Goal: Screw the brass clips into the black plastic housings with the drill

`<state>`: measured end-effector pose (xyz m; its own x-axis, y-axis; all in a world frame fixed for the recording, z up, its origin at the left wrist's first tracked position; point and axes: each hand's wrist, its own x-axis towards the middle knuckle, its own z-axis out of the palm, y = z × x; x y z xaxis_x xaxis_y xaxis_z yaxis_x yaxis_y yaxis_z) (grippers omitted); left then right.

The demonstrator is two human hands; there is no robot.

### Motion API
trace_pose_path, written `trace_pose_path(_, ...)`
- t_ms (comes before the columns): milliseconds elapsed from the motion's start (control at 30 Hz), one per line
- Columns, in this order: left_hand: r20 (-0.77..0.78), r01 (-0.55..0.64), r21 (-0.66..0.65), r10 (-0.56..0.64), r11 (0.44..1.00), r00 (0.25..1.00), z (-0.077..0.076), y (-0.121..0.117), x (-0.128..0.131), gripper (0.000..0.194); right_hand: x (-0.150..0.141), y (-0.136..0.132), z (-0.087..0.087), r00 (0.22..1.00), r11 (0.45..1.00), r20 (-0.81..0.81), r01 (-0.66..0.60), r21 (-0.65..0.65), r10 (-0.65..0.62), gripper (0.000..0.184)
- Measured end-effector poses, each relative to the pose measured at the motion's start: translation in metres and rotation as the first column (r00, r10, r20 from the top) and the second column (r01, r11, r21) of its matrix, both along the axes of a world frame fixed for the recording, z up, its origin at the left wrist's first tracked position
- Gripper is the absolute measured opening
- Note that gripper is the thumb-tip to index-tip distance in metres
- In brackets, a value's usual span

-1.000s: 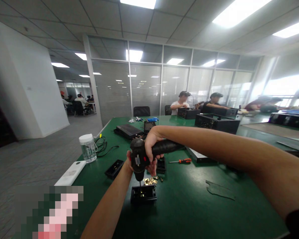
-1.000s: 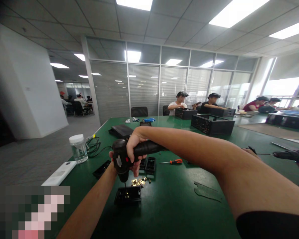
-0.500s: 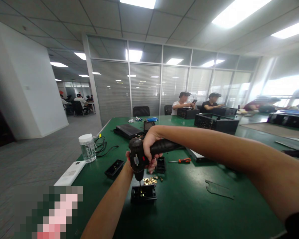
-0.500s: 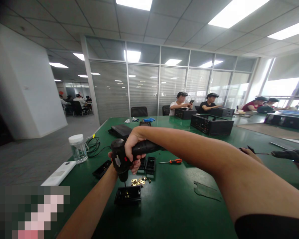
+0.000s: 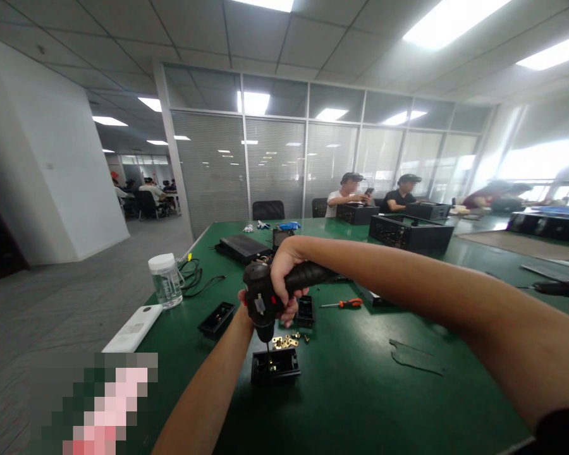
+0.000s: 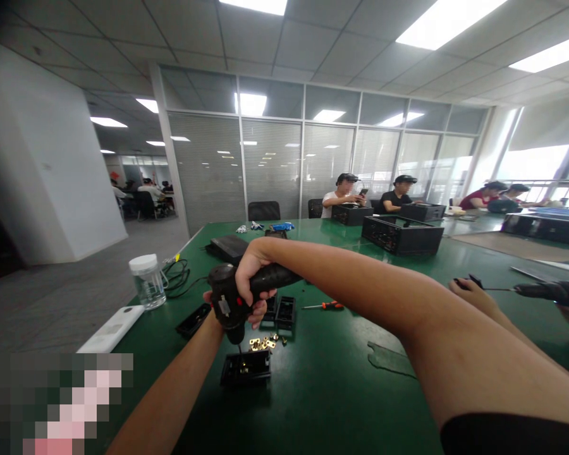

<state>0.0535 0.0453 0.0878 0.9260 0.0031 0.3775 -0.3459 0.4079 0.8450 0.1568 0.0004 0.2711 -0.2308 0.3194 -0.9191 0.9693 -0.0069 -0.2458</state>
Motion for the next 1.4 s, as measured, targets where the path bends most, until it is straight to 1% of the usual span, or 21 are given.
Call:
trace_pose_path(167,-0.013,-0.024,-0.025,0.023,0.999,1.000,-0.008,0.004,0.001,0.112,0.001,0.001,-0.001,1.000,1.000,0.007,0.016,-0.011,-0.016,0.015)
trace_pose_path(267,0.012,-0.015,-0.027,0.015,1.000,1.000,-0.007,0.003,0.001,0.110,0.001,0.001,-0.002,1.000,1.000,0.001,0.018,-0.003,-0.018,0.014)
trace_pose_path(367,-0.003,-0.020,-0.025,0.020,0.999,1.000,-0.003,0.001,0.000,0.113,0.001,-0.003,0.000,1.000,1.000,-0.006,0.003,0.022,-0.003,0.011)
trace_pose_path(533,-0.047,-0.026,-0.066,0.023,0.997,0.999,-0.002,0.000,0.000,0.115,0.003,-0.014,0.006,0.997,0.994,-0.058,-0.039,0.099,0.045,0.002)
trace_pose_path(633,-0.054,-0.038,-0.074,0.034,0.997,0.998,-0.002,0.000,0.001,0.115,0.007,-0.021,0.008,0.990,0.986,-0.125,-0.045,0.163,0.066,0.008)
trace_pose_path(833,-0.042,-0.039,-0.058,0.036,0.998,0.998,-0.002,0.002,0.003,0.116,0.015,-0.030,0.005,0.965,0.956,-0.255,0.022,0.293,0.056,0.014)
trace_pose_path(1000,-0.034,-0.052,-0.032,0.051,0.998,0.998,-0.002,0.001,0.003,0.116,0.017,-0.033,0.003,0.953,0.938,-0.297,0.053,0.343,0.054,0.015)
trace_pose_path(1100,-0.037,-0.063,-0.044,0.062,0.997,0.997,-0.003,0.002,0.003,0.115,0.017,-0.033,0.003,0.955,0.938,-0.292,0.045,0.344,0.061,0.016)
trace_pose_path(1267,-0.057,-0.055,-0.070,0.051,0.996,0.997,-0.007,0.006,0.002,0.116,0.016,-0.030,0.005,0.962,0.953,-0.248,-0.038,0.300,0.117,0.013)
trace_pose_path(1400,-0.059,-0.034,-0.055,0.031,0.998,0.998,-0.006,0.007,0.002,0.116,0.015,-0.029,0.006,0.956,0.955,-0.252,-0.076,0.286,0.151,0.012)
